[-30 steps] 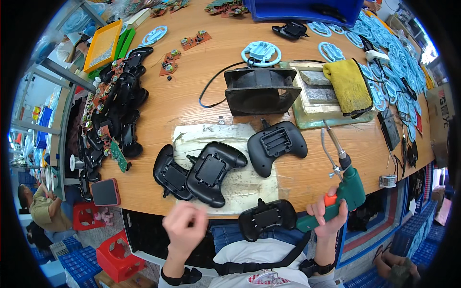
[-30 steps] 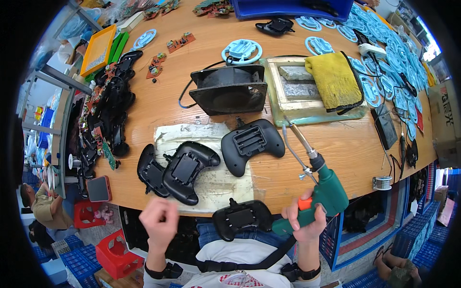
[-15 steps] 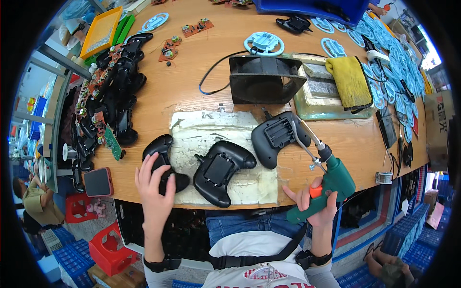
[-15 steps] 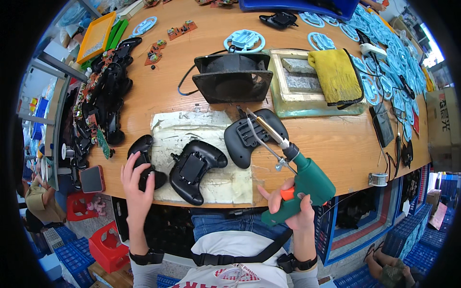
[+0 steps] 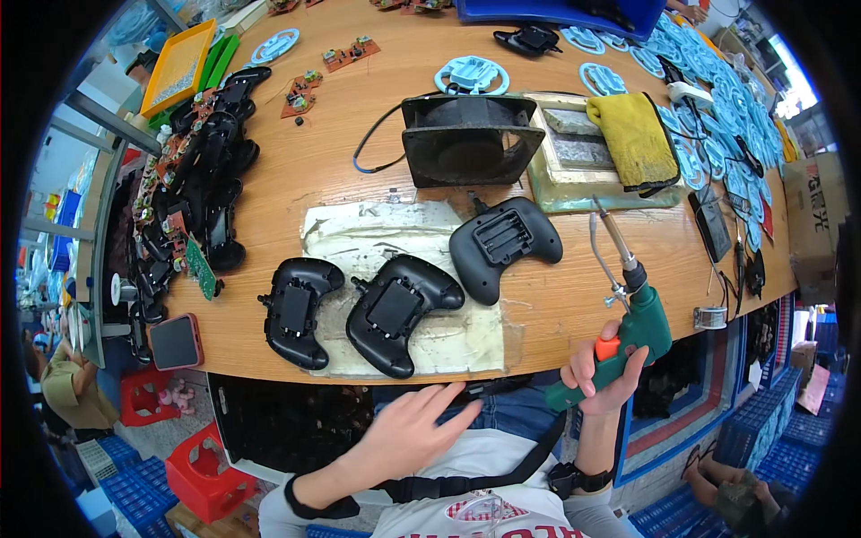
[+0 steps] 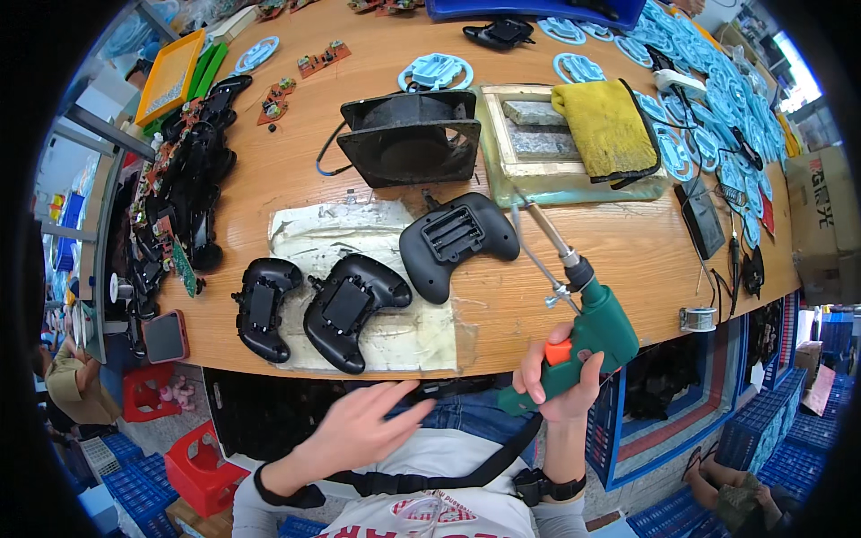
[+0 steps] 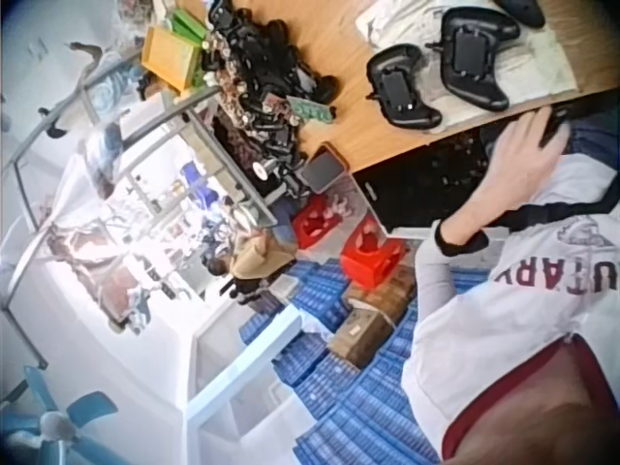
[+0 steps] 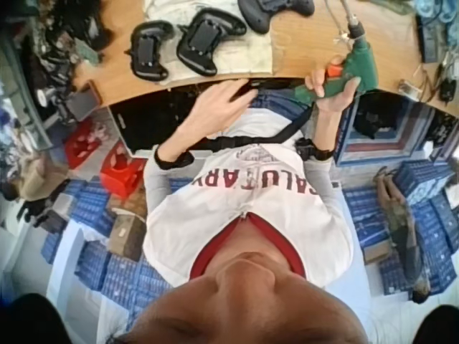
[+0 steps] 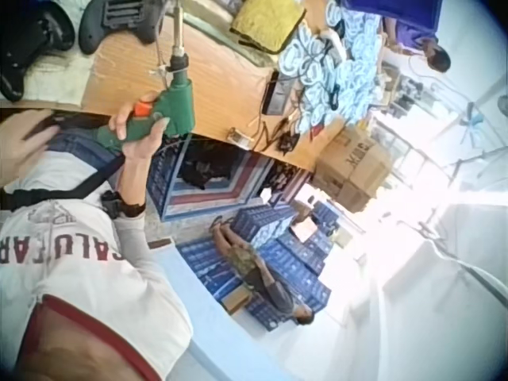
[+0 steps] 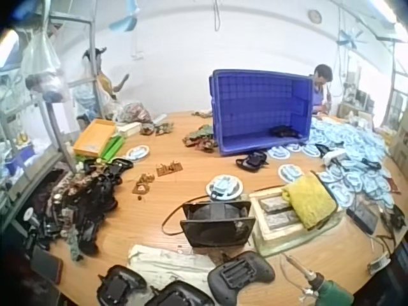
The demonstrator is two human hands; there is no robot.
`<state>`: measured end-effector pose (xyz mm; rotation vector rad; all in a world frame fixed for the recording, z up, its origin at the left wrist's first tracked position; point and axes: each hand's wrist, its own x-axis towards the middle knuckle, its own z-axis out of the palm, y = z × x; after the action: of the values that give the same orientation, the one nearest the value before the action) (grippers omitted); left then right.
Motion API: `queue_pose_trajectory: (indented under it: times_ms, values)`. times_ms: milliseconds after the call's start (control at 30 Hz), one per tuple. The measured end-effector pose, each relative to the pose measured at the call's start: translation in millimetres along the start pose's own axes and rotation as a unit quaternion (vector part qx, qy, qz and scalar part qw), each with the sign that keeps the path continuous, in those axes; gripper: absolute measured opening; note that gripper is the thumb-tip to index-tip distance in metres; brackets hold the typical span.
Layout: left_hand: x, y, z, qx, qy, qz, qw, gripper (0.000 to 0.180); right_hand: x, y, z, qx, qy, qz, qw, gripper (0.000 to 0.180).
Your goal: Soldering wires and assembling components into plastic game controller shells at a factory workbench.
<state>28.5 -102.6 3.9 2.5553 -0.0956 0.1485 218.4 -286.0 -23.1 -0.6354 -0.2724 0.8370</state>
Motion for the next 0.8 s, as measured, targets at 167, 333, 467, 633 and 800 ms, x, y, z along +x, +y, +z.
queue_pose_trajectory:
  times_ms: [167,333,467,633,800]
  values:
    - [10.8,-0.7,36.6,0.009,-0.120,-0.021,0.992,0.042,-11.5,-7.9,-5.7,-0.006,0.033,-0.043,0.999,0.052]
    - [1.5,19.3,0.9,-0.147,0.069,-0.017,0.987,0.047,-15.9,-14.2,-6.2,0.025,0.007,-0.073,0.997,0.051]
    - [15.5,11.0,-10.7,-0.097,0.127,-0.099,0.982,0.050,-9.2,-13.3,-5.3,0.025,-0.001,-0.065,0.998,0.051]
    - [22.0,13.4,-19.7,0.056,-0.008,-0.177,0.983,0.057,-0.5,-8.0,-1.9,0.010,0.010,-0.035,0.999,0.052]
    - [38.7,-10.0,-26.2,0.118,-0.010,-0.087,0.989,0.069,3.0,-5.8,0.1,0.014,0.021,-0.024,0.999,0.052]
